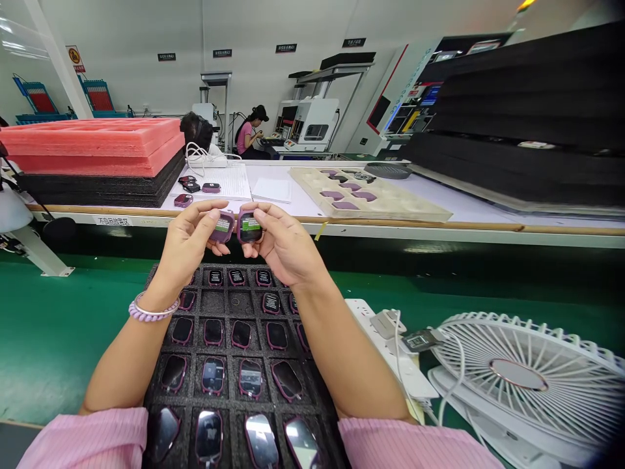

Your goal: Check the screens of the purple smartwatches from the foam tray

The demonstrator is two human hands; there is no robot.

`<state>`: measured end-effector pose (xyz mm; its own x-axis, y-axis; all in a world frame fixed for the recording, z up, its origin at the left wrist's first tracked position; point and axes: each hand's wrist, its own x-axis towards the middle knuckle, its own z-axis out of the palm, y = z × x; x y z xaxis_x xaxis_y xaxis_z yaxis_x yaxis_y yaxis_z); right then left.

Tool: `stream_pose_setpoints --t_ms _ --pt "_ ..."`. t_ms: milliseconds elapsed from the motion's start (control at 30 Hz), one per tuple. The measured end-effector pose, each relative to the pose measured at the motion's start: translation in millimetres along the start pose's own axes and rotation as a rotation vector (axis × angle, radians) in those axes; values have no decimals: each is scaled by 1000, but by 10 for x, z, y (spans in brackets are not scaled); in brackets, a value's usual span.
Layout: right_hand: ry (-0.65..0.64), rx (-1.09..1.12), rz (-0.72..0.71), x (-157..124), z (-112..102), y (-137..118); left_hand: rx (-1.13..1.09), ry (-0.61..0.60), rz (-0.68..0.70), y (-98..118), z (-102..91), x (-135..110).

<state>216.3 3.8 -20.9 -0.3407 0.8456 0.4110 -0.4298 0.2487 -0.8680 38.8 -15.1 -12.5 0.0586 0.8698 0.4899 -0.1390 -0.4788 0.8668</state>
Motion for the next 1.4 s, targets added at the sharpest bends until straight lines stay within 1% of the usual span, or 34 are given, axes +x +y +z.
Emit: stream_pose_setpoints --t_ms 100,300,633,867,1067,1233,1400 --pt "8 -9 -6 -9 4 -18 -40 -23 -14 21 8 -2" --pt "8 -58 -28 -23 10 -23 -10 -23 4 56 30 -15" --pt "-14 -54 -36 -14 -23 5 -41 -39 6 33 11 -4" --pt "-19 -13 -20 -8 -16 34 15 -11 52 -35 -8 15" --pt "-44 -22 -39 -18 -11 14 33 -45 80 -30 -17 15" --pt "-19 -51 -17 -31 -1 -16 48 -71 98 -62 -38 21" --pt "-16 -36 -19 -39 -1 -32 -14 -108 107 -111 -40 33"
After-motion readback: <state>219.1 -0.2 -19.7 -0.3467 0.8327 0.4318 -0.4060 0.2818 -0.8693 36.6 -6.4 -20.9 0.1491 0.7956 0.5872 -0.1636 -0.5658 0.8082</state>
